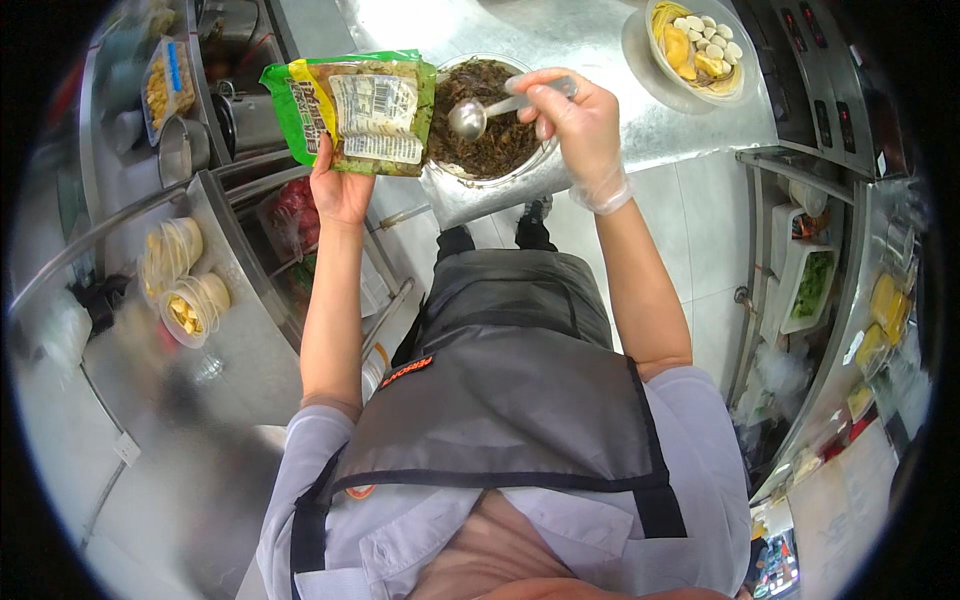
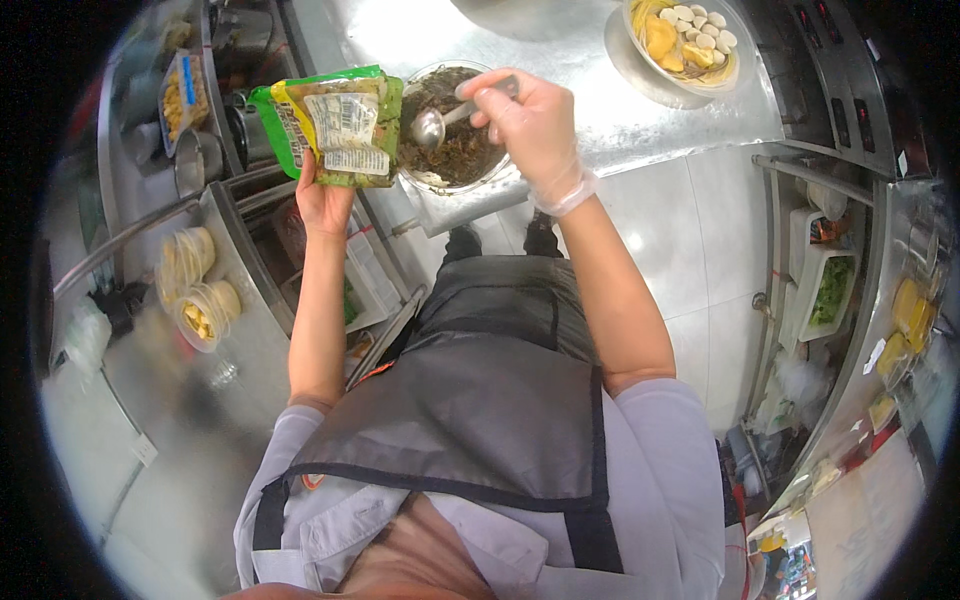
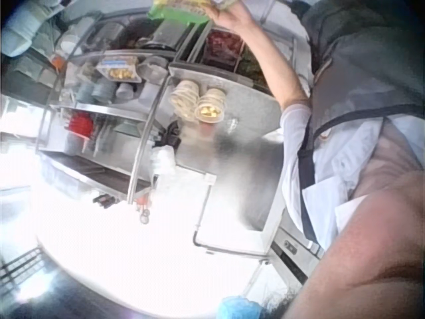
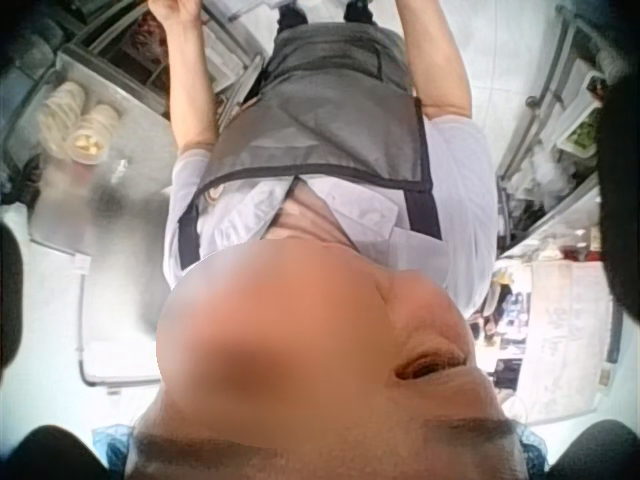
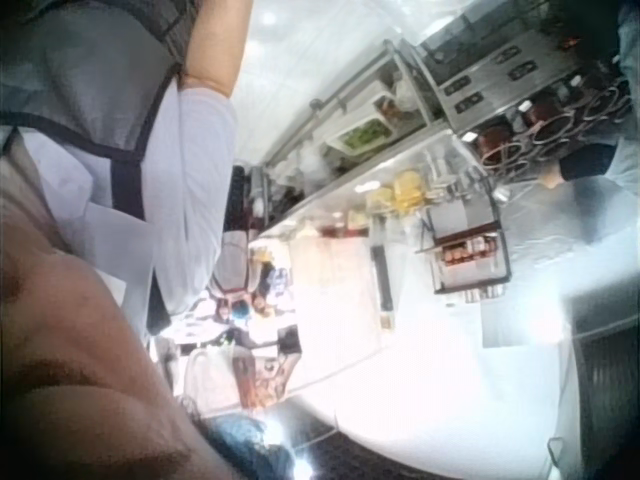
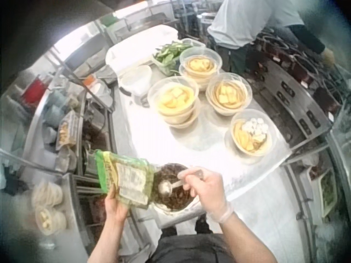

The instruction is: The person assembles multiple food containers by adding noodles, sliced fruit, and vegetables, then pours sauces and powders from packets into bowls and mixes them. They retrieve additional items from a refrigerator and continue filling containers with various ingredients.

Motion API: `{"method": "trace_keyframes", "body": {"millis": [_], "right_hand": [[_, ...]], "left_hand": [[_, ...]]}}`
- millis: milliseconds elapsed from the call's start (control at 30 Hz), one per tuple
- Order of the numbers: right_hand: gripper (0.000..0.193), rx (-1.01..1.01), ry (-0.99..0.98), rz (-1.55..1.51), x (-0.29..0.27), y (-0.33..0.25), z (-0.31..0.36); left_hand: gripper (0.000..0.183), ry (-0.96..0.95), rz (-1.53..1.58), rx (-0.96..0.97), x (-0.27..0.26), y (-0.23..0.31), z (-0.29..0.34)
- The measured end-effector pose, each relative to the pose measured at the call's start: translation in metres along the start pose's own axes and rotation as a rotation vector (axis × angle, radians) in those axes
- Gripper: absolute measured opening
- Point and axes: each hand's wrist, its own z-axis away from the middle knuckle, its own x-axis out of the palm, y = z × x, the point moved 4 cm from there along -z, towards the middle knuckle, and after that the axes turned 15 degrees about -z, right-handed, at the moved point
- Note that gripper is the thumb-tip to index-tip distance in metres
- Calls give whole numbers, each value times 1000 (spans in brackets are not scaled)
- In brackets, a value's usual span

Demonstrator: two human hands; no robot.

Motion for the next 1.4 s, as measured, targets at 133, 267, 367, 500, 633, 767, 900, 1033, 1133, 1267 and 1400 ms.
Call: {"method": "trace_keyframes", "body": {"millis": [133, 267, 367, 500, 633, 767, 900, 1033, 1133, 1267, 1400], "right_hand": [[16, 39, 2, -23, -3, 9, 17], [17, -88, 110, -160, -3, 9, 19], [18, -95, 127, -207, -2, 9, 12], [18, 63, -24, -126, 6, 18, 7], [16, -17, 14, 140, -3, 12, 14], [15, -18, 121, 301, -11, 8, 21], [15, -59, -58, 441, 6, 18, 27], [14, -225, 123, 273, 0, 24, 29], [15, -86, 72, 545, 12, 29, 19], [32, 33, 173, 960, 45, 2, 26], [49, -159, 481, 943, 102, 6, 67]], "left_hand": [[43, -41, 64, 2, 8, -11, -3], [43, -77, 99, -23, 27, -28, -7], [41, -14, -36, -16, 44, -40, -10], [39, -24, -53, -13, 66, -41, -13], [39, 18, -103, -6, 67, -26, -14], [39, 3, -79, 56, 54, 1, -6], [40, -116, 138, 108, 42, 24, 10], [40, -170, 282, 121, 24, 35, 22], [42, -65, 251, 134, 2, 36, 27], [45, 35, 261, 121, -28, 44, 29], [41, 267, 304, 146, -68, 60, 22]]}}
